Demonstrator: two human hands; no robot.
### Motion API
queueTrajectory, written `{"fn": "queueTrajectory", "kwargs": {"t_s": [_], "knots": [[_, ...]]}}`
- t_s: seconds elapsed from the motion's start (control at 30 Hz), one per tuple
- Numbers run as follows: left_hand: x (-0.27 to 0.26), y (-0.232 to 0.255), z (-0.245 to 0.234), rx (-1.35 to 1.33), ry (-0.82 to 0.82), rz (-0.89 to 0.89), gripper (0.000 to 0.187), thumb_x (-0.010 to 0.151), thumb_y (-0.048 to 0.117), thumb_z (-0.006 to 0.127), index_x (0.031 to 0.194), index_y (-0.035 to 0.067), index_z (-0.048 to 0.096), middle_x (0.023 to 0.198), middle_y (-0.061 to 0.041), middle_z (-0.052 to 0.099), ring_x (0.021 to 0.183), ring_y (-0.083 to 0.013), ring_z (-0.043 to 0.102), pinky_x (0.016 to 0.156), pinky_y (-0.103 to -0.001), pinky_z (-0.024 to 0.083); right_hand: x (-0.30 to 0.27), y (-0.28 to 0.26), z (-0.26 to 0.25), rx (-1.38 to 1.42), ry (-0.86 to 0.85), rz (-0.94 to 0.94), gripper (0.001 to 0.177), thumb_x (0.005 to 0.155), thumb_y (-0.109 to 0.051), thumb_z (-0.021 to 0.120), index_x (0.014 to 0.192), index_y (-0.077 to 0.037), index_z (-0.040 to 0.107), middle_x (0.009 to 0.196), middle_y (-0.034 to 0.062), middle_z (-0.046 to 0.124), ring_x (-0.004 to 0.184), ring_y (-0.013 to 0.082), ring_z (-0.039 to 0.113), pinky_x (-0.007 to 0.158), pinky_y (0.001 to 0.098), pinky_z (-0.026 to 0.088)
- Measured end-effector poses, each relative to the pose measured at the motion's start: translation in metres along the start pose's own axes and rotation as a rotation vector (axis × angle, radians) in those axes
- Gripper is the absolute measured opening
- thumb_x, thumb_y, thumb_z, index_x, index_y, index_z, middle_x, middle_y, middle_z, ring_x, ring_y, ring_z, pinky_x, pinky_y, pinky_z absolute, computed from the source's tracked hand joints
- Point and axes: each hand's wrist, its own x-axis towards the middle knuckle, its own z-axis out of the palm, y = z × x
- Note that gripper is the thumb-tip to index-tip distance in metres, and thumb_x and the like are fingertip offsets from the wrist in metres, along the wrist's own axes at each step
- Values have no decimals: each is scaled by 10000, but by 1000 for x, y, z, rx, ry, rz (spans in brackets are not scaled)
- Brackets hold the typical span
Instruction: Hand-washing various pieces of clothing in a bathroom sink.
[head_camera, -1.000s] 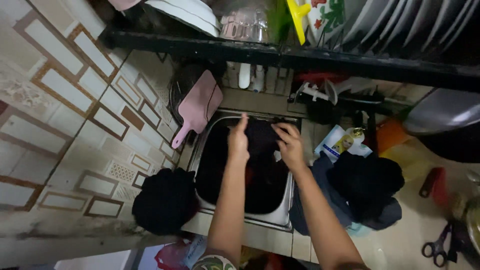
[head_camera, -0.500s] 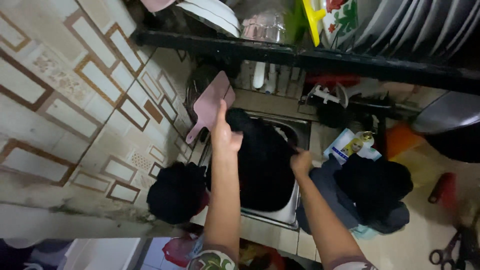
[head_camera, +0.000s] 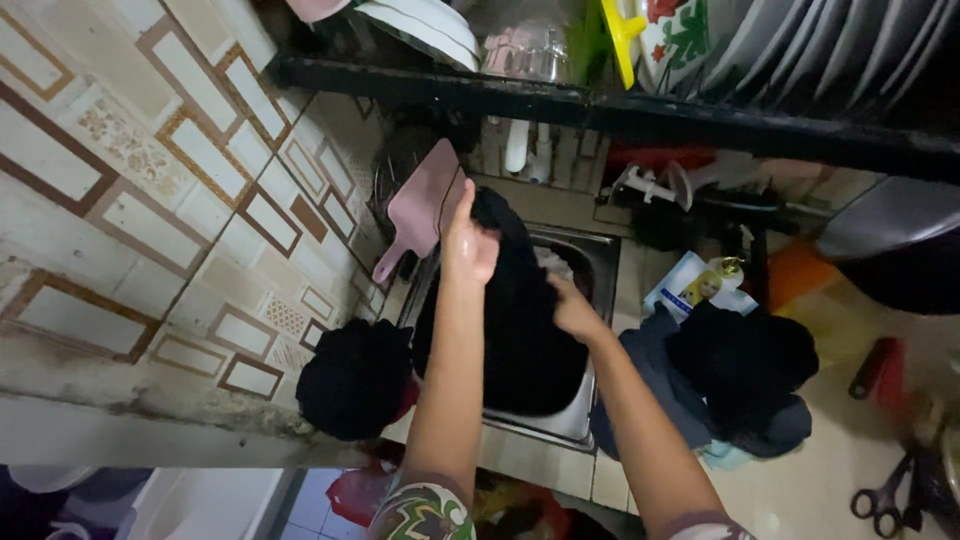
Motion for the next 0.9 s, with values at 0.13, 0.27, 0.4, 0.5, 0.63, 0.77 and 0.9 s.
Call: {"fn": "queueTrajectory", "kwargs": {"t_s": [0.13,0.27,0.4,0.5,0.63,0.77,0.9], "knots": [[-53,20,57,536,141,43,911,871,412,786,1564,46,321,1534,-88,490,1426,-254,421,1042,-456,386,2,-107,-33,376,194,210,958,633,143,423,1568,-66,408,1508,155,532,1406,275,488,1152,318,347],[-43,-38,-34,1241,190,-283,871,901,362,722,1583,143,228,1561,-103,344,1379,-316,384,1019,-547,418,18,-176,-62,255,320,-134,580,916,35,615,1481,26,483,1413,194,532,1315,302,514,1111,389,394],[-5,-70,-72,228,-230,-190,581,988,75,701,1501,-17,444,1354,-144,589,1198,-317,578,951,-472,526,52,-173,-102,1364,189,-206,279,1269,-251,577,1189,10,526,1050,86,607,1087,249,609,1004,401,503],[-42,-29,37,174,-234,-116,627,939,11,648,1534,54,455,1359,-119,622,1214,-317,616,939,-453,563,46,-233,-128,554,331,-108,358,1051,-134,663,1332,12,496,990,83,518,859,208,486,795,348,437],[-47,-20,34,157,-337,-17,730,908,-92,590,1576,120,387,1421,-115,596,1248,-335,588,936,-435,552,37,-258,-140,448,182,-189,509,1039,-193,578,1505,-2,508,1373,65,609,1258,187,569,1134,316,436],[-50,-23,9,254,-233,-59,981,714,-220,528,1584,190,334,1468,-61,542,1283,-291,565,908,-370,528,18,-120,-126,913,26,-103,735,729,-337,732,1353,26,598,1352,101,659,1259,237,613,1107,317,440],[-48,-19,-27,285,-267,15,925,716,-173,595,1586,82,412,1476,-102,531,1289,-287,562,963,-342,521,15,-80,-102,601,115,494,568,892,-304,704,1310,65,593,1062,161,434,1094,301,409,1017,333,348]]}}
